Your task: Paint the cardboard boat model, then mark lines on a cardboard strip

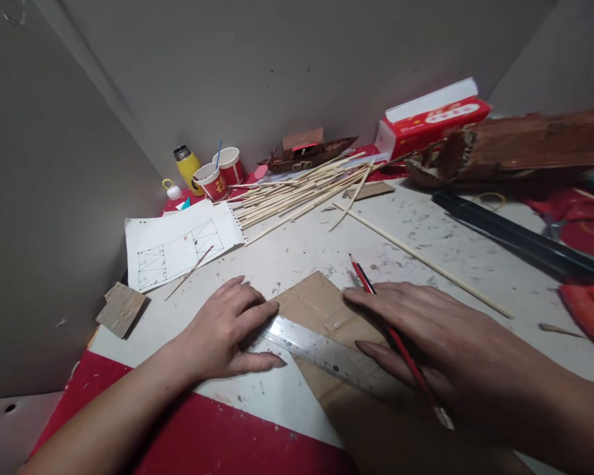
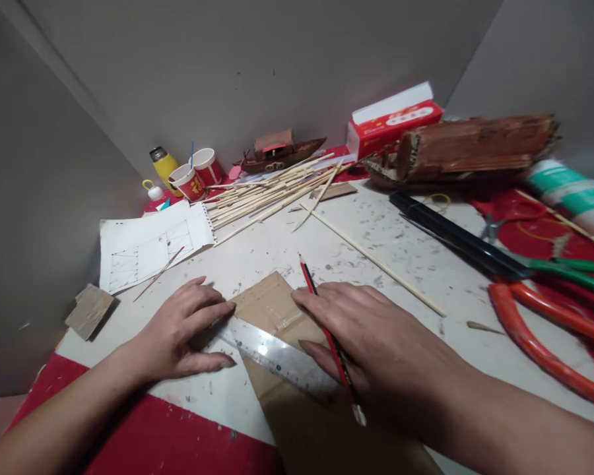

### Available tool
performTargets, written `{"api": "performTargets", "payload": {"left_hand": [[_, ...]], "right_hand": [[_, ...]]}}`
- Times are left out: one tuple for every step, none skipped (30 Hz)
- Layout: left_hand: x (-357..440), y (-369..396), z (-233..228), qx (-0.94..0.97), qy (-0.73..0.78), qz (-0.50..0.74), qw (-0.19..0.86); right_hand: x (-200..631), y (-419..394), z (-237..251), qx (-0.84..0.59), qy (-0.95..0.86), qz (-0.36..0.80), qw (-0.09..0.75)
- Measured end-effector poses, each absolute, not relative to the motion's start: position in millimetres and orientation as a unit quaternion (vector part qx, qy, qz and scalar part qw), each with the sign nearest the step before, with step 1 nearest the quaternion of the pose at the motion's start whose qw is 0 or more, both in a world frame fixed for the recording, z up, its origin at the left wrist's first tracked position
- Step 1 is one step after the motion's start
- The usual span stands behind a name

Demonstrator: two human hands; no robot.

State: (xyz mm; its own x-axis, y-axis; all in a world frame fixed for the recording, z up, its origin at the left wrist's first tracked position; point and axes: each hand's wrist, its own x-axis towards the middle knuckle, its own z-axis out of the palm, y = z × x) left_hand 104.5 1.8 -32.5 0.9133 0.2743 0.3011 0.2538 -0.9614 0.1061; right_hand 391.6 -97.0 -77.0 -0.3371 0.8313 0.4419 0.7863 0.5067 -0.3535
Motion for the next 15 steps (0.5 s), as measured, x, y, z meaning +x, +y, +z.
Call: {"api": "performTargets", "payload": {"left_hand": [[104.3, 1.7, -33.0, 0.977, 0.134, 0.161, 0.032], [104.0, 1.5, -33.5, 0.977, 0.133, 0.163, 0.031], [103.7, 1.3, -34.0, 0.977, 0.133, 0.165, 0.031], [103.5, 1.1, -34.3, 0.977, 0.133, 0.166, 0.032], [103.3, 0.9, -34.5, 0.976, 0.135, 0.165, 0.035], [103.1, 0.7, -34.6, 0.976, 0.136, 0.164, 0.038], [103.1, 0.4, -34.5, 0.977, 0.136, 0.162, 0.041], [103.0, 0.2, -34.4, 0.977, 0.134, 0.161, 0.045], [103.0, 0.0, -34.3, 0.977, 0.132, 0.16, 0.047], [103.1, -0.2, -34.1, 0.978, 0.13, 0.158, 0.049], [103.1, -0.3, -33.9, 0.978, 0.127, 0.159, 0.05], [103.2, -0.4, -33.8, 0.978, 0.125, 0.161, 0.049], [103.3, -0.4, -33.7, 0.978, 0.124, 0.162, 0.048], [103.4, -0.4, -33.6, 0.978, 0.122, 0.163, 0.046], [103.4, -0.4, -33.4, 0.978, 0.12, 0.165, 0.044]], "right_hand": [[391.9, -96.8, -77.3, -0.493, -0.818, 0.037, 0.295], [392.2, -96.6, -77.1, -0.491, -0.818, 0.033, 0.298], [392.6, -96.3, -76.3, -0.489, -0.819, 0.029, 0.298], [393.0, -96.1, -75.2, -0.487, -0.821, 0.025, 0.298], [393.4, -95.8, -73.9, -0.485, -0.823, 0.021, 0.296], [393.9, -95.5, -72.4, -0.482, -0.824, 0.019, 0.295], [394.4, -95.2, -71.1, -0.479, -0.826, 0.017, 0.296], [394.9, -94.8, -70.1, -0.476, -0.828, 0.016, 0.297], [395.5, -94.5, -69.4, -0.473, -0.829, 0.016, 0.298], [395.9, -94.2, -69.0, -0.473, -0.829, 0.015, 0.298], [396.3, -94.1, -68.7, -0.474, -0.829, 0.016, 0.297], [396.6, -94.0, -68.5, -0.475, -0.828, 0.015, 0.296], [396.7, -94.0, -68.3, -0.479, -0.827, 0.013, 0.295], [396.7, -94.1, -68.1, -0.485, -0.825, 0.013, 0.289], [396.5, -94.2, -68.0, -0.489, -0.825, 0.012, 0.284]]}}
